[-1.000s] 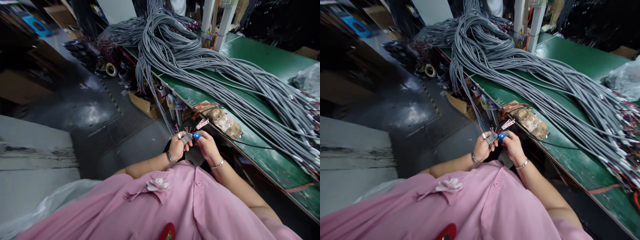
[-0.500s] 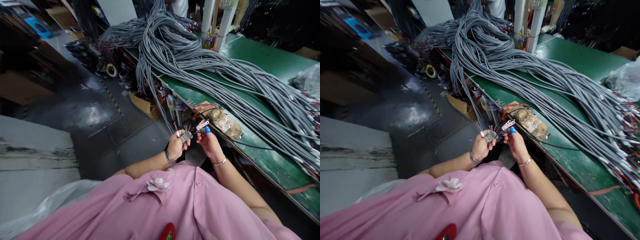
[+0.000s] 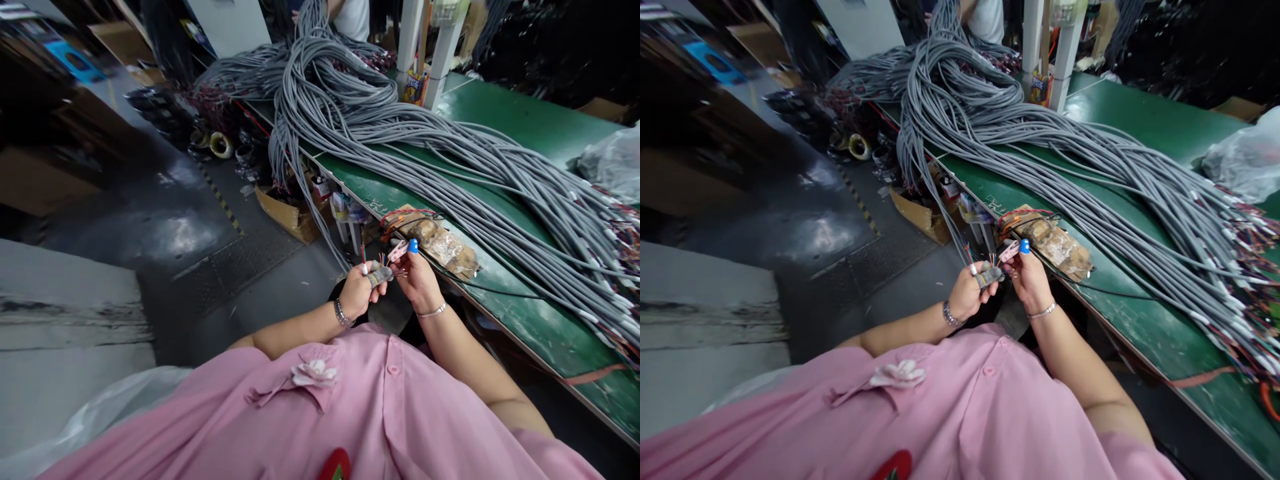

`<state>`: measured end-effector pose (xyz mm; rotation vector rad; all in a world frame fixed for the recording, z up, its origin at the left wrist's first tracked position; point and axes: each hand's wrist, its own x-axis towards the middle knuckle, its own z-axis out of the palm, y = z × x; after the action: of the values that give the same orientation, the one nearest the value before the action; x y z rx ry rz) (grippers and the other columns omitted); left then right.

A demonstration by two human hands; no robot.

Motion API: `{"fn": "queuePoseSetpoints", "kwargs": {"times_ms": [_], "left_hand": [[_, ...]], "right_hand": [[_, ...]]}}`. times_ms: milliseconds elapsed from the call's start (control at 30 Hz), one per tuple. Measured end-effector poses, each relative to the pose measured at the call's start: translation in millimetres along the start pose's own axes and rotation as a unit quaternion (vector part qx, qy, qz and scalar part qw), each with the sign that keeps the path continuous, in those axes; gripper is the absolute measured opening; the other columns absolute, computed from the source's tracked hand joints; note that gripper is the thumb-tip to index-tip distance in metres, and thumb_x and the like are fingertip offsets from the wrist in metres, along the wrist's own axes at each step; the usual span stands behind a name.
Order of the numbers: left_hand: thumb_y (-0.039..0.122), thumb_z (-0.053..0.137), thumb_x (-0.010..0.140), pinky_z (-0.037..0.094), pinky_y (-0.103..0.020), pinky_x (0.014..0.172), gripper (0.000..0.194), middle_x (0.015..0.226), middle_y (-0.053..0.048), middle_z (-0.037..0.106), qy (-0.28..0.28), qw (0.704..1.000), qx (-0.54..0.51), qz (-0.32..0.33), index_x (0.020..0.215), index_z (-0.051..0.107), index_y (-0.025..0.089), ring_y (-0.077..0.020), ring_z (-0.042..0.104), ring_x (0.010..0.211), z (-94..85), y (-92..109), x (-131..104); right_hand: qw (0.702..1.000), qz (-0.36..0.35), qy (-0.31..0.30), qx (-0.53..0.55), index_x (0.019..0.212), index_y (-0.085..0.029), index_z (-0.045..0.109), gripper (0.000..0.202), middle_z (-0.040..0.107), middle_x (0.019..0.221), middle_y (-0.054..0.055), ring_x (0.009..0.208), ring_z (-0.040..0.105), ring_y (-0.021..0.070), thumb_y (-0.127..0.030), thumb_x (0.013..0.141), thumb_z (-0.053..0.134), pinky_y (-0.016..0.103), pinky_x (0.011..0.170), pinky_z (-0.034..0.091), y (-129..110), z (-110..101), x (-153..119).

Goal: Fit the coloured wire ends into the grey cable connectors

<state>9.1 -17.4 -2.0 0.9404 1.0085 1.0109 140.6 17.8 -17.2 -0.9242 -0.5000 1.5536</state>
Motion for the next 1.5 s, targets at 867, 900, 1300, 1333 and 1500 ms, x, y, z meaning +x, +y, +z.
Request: {"fn": "queuePoseSetpoints", "kwargs": {"times_ms": [867,900,1300,1333,1500], "left_hand": [[0.046,0.068,0.074,0.019,-0.019,0.031,0.034,0.048,0.003,0.056,0.005,1.0,-0.012,0.005,0.067,0.055,0.015,-0.0036,0.036,0.03,-3.8,2.8,0.3],[0.047,0.068,0.074,0.019,-0.019,0.031,0.034,0.048,0.003,0.056,0.003,1.0,-0.01,0.004,0.067,0.055,0.015,-0.0036,0.036,0.03,-3.7,2.2,0.8],[0.045,0.068,0.074,0.019,-0.019,0.031,0.033,0.047,0.003,0.056,-0.003,1.0,-0.007,0.001,0.068,0.055,0.015,-0.0042,0.037,0.03,-5.2,-0.5,-2.5],[0.045,0.068,0.074,0.019,-0.019,0.031,0.033,0.047,0.003,0.056,-0.003,1.0,-0.01,0.002,0.069,0.055,0.015,-0.0043,0.037,0.03,-5.8,-0.4,-3.9],[0.045,0.068,0.074,0.018,-0.019,0.031,0.034,0.047,0.003,0.056,0.016,0.999,-0.03,0.004,0.067,0.054,0.015,-0.0038,0.036,0.03,-8.0,0.8,-6.5]], "right_hand": [[0.999,-0.005,-0.045,0.003,0.075,-0.02,0.064,0.035,0.059,0.065,-0.001,0.056,0.048,0.0101,-0.054,0.076,0.067,0.023,0.051,0.04,-5.2,0.7,-8.6],[0.999,-0.01,-0.045,0.003,0.073,-0.02,0.064,0.035,0.059,0.065,-0.001,0.056,0.049,0.0104,-0.054,0.076,0.068,0.023,0.051,0.04,-5.1,0.8,-7.9],[0.997,0.064,-0.041,0.029,0.076,-0.02,0.063,0.052,0.065,0.068,0.001,0.055,0.056,0.0117,-0.071,0.071,0.059,0.024,0.051,0.047,-3.8,-4.5,-7.3],[0.996,0.076,-0.043,0.032,0.076,-0.02,0.063,0.054,0.065,0.068,0.001,0.055,0.056,0.012,-0.074,0.071,0.057,0.024,0.049,0.047,-4.6,-5.1,-7.2],[0.997,0.051,-0.052,0.015,0.08,-0.019,0.064,0.038,0.066,0.073,0.0,0.059,0.057,0.01,-0.057,0.076,0.066,0.021,0.052,0.048,-7.4,-2.7,-7.5]]}}
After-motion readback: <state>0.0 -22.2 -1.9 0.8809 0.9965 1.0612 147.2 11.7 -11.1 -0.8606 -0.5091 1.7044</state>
